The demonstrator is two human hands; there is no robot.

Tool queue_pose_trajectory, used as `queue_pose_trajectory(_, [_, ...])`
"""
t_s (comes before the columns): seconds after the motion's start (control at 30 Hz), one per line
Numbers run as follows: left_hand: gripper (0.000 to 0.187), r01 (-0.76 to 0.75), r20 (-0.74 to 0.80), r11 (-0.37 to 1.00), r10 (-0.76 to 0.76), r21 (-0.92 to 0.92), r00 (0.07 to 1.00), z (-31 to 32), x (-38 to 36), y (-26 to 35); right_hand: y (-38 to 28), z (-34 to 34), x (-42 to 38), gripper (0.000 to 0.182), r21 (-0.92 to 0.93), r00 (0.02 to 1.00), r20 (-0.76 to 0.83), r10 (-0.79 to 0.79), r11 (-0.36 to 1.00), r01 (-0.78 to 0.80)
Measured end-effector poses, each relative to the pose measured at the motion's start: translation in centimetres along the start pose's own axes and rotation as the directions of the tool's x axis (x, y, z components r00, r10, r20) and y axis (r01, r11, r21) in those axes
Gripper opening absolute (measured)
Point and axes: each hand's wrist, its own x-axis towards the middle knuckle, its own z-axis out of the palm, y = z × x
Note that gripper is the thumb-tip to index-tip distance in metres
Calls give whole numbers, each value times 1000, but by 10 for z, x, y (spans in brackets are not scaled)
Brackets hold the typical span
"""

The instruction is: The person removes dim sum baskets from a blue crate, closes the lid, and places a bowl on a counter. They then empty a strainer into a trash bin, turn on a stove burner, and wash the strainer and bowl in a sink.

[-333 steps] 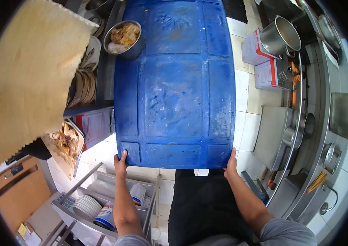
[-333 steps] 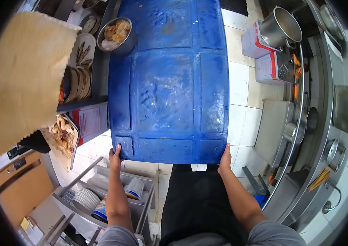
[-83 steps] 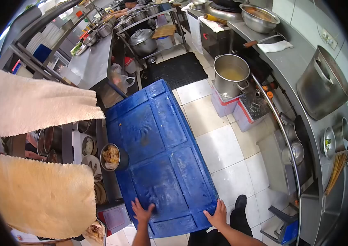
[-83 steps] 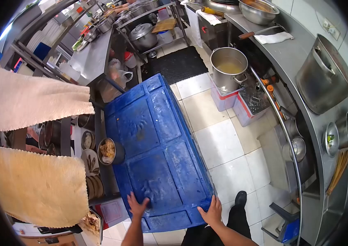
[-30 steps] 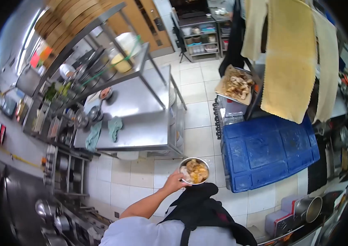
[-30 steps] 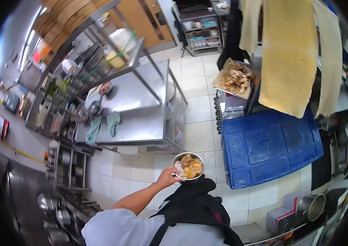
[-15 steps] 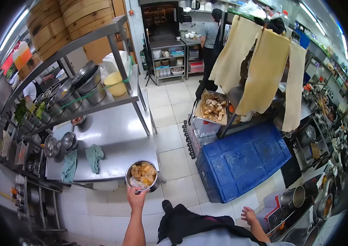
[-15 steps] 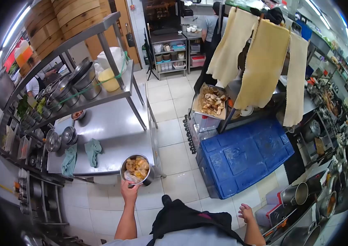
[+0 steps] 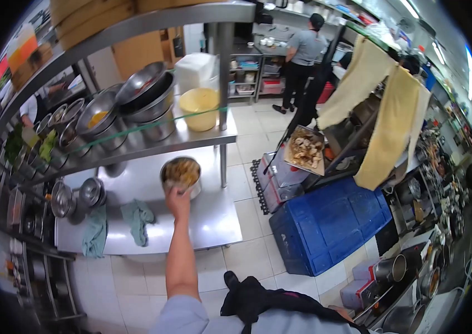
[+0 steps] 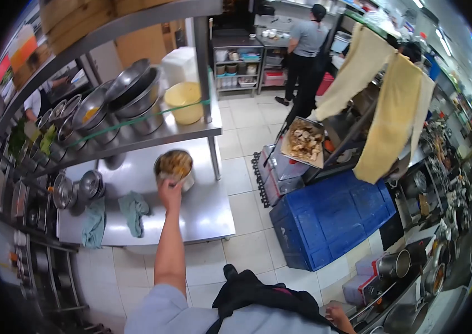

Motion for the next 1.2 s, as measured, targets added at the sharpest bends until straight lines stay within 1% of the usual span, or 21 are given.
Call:
queue_pose_trajectory(0.13, [39,105,102,992,-97,-68,990,55,45,7,66,-25,55,23,65,999,30,17,998,-19])
queue_pose_trajectory(0.17, [40,35,85,996,-28,-84,996,75,49,-6,49,-18,43,23,28,1000,29,3,1000,-4])
queue_pose_trajectory(0.23, [36,98,209,995,-90,-29,974,92,52,-10,-19,-2,7,24,18,1000,-14,-22,1000,22])
queue_pose_trajectory(0.27, [40,104,338,992,-122,71,933,93,53,-18,-75,16,-27,24,36,999,-38,-33,999,34])
queue_pose_trajectory(0.33, [59,177,404,983,-142,-51,904,91,49,-49,-130,26,-66,24,0,979,-134,-156,988,157])
queue_pose_trajectory(0.37, [67,114,326,993,-119,33,938,67,44,-63,-127,19,-61,24,-1,979,-137,-148,989,150])
queue_pose_trajectory(0.4, [76,40,257,993,-67,109,964,33,40,-72,-125,15,-55,23,152,976,-170,-132,975,159])
queue_pose_trajectory(0.43, [77,154,177,914,-234,376,956,-16,38,-56,-114,11,-51,23,318,970,-216,-108,932,174])
queue_pose_trajectory(0.47, [80,75,-13,809,-83,582,996,-26,30,-112,-97,6,-51,23,362,963,-253,-95,914,185])
queue_pose_trajectory(0.5, [85,265,65,743,-382,615,922,-58,40,-114,-80,3,-51,24,313,967,-247,-71,938,148])
queue_pose_trajectory(0.53, [81,151,22,726,-223,671,974,-66,26,-191,-59,-2,-48,25,260,971,-236,-45,960,107])
queue_pose_trajectory(0.57, [72,286,-3,541,-465,791,885,-83,16,-119,-7,-21,-21,24,248,990,-140,-35,966,69])
queue_pose_trajectory(0.6, [72,268,20,567,-449,779,893,-65,11,-126,13,-25,-22,24,275,987,-158,-40,958,83])
queue_pose_trajectory(0.67, [63,37,164,648,-247,761,955,-32,-2,-157,37,-20,-28,21,167,1000,-5,-5,986,6])
queue_pose_trajectory(0.8, [51,-212,267,866,95,453,959,77,-55,-129,35,-2,-35,20,-82,998,51,30,996,-26])
queue_pose_trajectory(0.87, [48,-320,396,830,133,456,909,88,-82,-58,4,-3,-17,22,-266,996,66,-56,961,72])
queue_pose_trajectory(0.93, [46,-426,463,828,236,365,854,104,-136,-38,-33,-2,9,24,-500,969,129,-213,830,249])
queue_pose_trajectory(0.97, [44,-442,540,843,228,307,810,103,-162,-22,-50,1,18,25,-487,965,132,-226,833,262])
queue_pose_trajectory(1.03, [37,-418,604,907,305,52,737,87,-216,-2,-122,31,0,33,51,994,-81,-78,995,82])
queue_pose_trajectory(1.1, [35,-429,621,902,309,48,720,66,-262,4,-150,33,1,36,-15,989,-32,-143,990,143])
queue_pose_trajectory(1.2, [33,-360,608,917,388,-174,693,32,-289,7,-191,35,36,40,-157,952,108,-285,941,300])
